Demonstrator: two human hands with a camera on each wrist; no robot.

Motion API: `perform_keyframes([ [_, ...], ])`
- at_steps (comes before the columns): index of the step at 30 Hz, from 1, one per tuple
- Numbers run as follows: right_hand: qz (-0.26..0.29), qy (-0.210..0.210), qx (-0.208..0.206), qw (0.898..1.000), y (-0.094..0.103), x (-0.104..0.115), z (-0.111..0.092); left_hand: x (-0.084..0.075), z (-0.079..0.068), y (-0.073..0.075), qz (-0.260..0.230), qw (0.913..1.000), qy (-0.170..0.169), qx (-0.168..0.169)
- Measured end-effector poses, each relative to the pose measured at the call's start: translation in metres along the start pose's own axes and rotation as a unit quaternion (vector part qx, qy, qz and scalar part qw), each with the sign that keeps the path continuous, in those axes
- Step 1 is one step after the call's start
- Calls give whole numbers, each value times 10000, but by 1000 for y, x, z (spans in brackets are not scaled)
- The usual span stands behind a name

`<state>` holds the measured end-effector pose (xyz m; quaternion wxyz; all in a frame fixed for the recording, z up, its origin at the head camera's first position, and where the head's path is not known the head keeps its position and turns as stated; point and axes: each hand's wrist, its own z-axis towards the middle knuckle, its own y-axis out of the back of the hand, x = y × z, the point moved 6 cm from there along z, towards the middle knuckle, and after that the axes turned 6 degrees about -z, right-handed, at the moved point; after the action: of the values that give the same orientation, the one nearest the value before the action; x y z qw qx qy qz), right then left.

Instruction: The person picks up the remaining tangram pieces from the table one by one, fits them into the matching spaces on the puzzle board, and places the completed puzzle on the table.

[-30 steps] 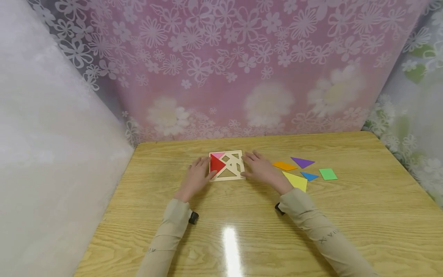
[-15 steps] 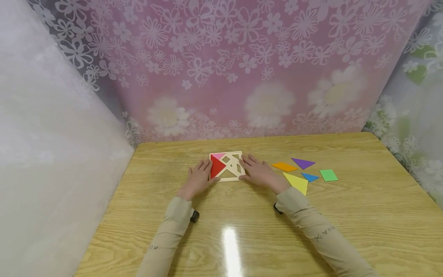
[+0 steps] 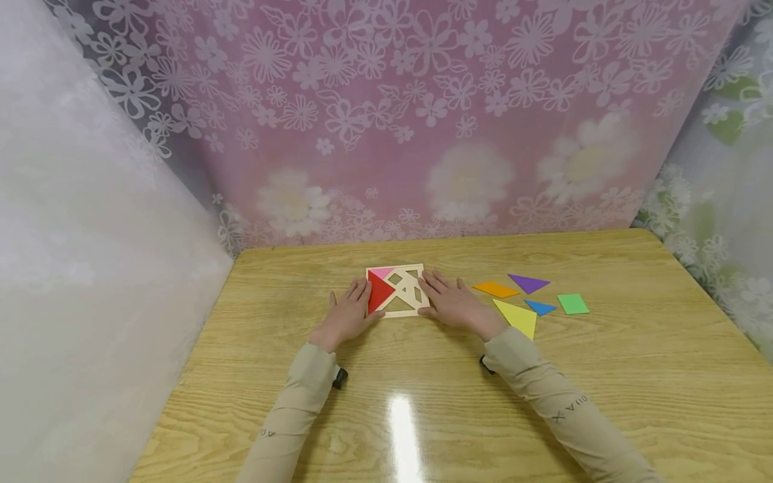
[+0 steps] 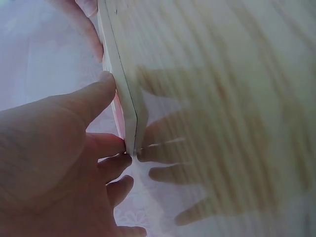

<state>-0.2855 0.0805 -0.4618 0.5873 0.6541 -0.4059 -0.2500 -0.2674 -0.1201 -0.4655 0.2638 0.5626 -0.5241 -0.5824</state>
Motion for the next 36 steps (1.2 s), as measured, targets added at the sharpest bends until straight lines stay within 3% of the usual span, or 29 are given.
perform_keyframes([
  [14, -110, 154, -147, 9997, -2, 4, -13, -7, -13, 0, 11, 9999, -159, 58],
  [36, -201, 20, -206, 9996, -3, 5, -29, -15, -22, -10, 156, 9997, -197, -74],
])
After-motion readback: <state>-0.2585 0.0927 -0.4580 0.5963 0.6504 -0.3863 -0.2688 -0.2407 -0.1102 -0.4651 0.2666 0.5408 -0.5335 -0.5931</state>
